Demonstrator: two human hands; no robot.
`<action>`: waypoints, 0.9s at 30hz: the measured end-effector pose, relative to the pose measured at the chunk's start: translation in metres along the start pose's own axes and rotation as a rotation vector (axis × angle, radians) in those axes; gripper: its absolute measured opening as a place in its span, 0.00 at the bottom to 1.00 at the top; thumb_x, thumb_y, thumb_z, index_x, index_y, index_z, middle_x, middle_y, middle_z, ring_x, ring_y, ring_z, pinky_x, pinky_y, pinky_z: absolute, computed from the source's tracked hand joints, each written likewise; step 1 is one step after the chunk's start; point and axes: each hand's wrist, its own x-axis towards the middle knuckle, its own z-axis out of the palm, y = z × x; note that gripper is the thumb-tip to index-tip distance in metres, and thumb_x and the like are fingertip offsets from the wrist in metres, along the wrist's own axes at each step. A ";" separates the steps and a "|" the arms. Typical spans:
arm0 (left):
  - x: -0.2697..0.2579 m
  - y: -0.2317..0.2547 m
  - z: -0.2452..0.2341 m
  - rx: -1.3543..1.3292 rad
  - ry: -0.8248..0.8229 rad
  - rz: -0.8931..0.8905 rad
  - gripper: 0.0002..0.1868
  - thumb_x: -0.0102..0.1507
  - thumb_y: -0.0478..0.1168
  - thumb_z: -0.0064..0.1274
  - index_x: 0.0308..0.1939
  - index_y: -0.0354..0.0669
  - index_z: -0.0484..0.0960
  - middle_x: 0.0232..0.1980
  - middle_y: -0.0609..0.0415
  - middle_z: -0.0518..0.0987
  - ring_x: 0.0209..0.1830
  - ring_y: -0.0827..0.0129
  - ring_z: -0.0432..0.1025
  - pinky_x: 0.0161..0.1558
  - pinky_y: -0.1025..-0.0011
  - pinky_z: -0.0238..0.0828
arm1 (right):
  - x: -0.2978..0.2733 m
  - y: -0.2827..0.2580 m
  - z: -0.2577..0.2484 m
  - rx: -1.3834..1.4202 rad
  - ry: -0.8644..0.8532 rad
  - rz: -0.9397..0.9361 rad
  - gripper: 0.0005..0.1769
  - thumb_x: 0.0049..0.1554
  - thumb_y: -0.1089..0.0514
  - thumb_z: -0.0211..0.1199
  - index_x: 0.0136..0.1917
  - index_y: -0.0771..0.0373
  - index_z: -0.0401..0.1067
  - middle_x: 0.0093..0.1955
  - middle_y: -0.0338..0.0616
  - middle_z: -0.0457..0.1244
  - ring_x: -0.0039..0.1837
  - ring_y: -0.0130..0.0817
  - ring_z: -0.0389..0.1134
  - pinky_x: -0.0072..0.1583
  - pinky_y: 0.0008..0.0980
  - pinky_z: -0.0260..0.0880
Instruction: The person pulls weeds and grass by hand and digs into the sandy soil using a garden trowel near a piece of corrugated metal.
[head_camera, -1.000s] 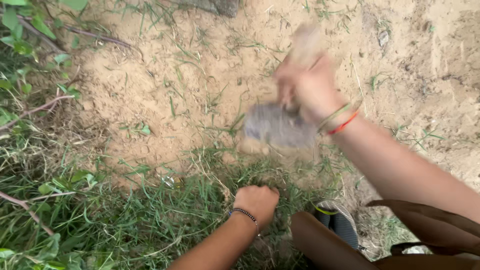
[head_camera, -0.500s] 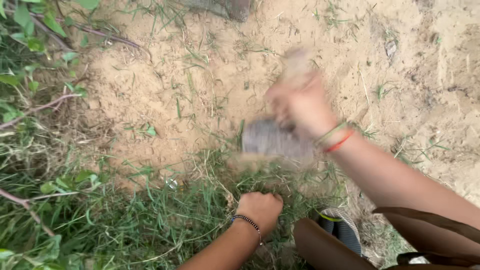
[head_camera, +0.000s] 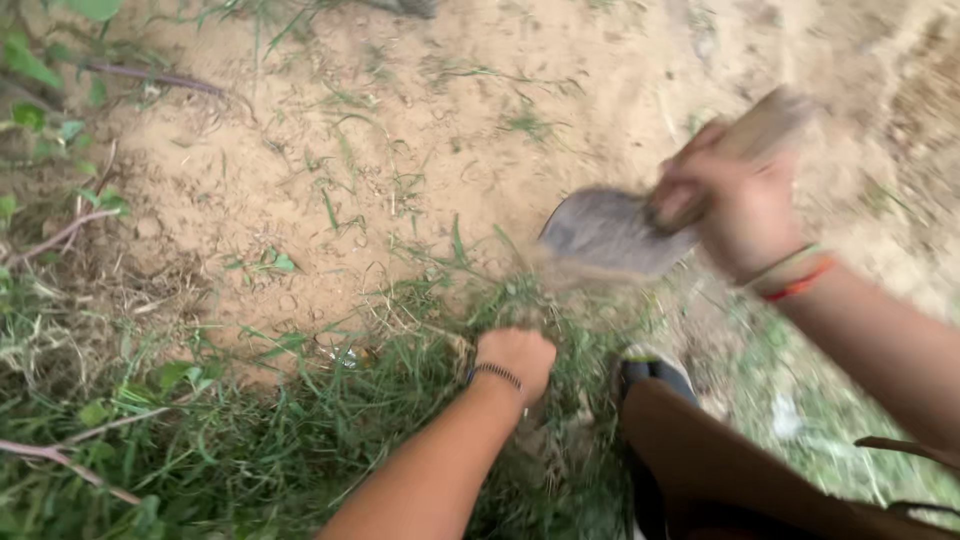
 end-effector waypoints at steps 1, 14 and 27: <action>0.005 0.001 -0.002 0.038 -0.033 0.002 0.13 0.65 0.38 0.49 0.49 0.49 0.87 0.54 0.50 0.84 0.55 0.56 0.79 0.48 0.54 0.78 | -0.009 -0.021 -0.010 -0.086 0.007 -0.017 0.09 0.59 0.74 0.59 0.39 0.65 0.68 0.36 0.45 0.63 0.38 0.36 0.68 0.47 0.37 0.74; 0.030 0.027 -0.045 0.134 -0.218 -0.125 0.23 0.68 0.47 0.50 0.66 0.45 0.78 0.72 0.49 0.72 0.71 0.49 0.67 0.63 0.44 0.67 | -0.154 -0.219 -0.111 -0.631 0.231 0.060 0.06 0.58 0.67 0.59 0.39 0.63 0.68 0.36 0.47 0.66 0.42 0.36 0.73 0.52 0.37 0.78; -0.005 0.015 -0.015 0.151 -0.051 -0.017 0.16 0.63 0.46 0.50 0.49 0.49 0.87 0.54 0.45 0.83 0.57 0.52 0.78 0.55 0.55 0.76 | -0.119 -0.160 -0.160 -0.607 0.004 0.049 0.06 0.58 0.64 0.64 0.38 0.66 0.71 0.38 0.50 0.68 0.41 0.38 0.73 0.46 0.39 0.78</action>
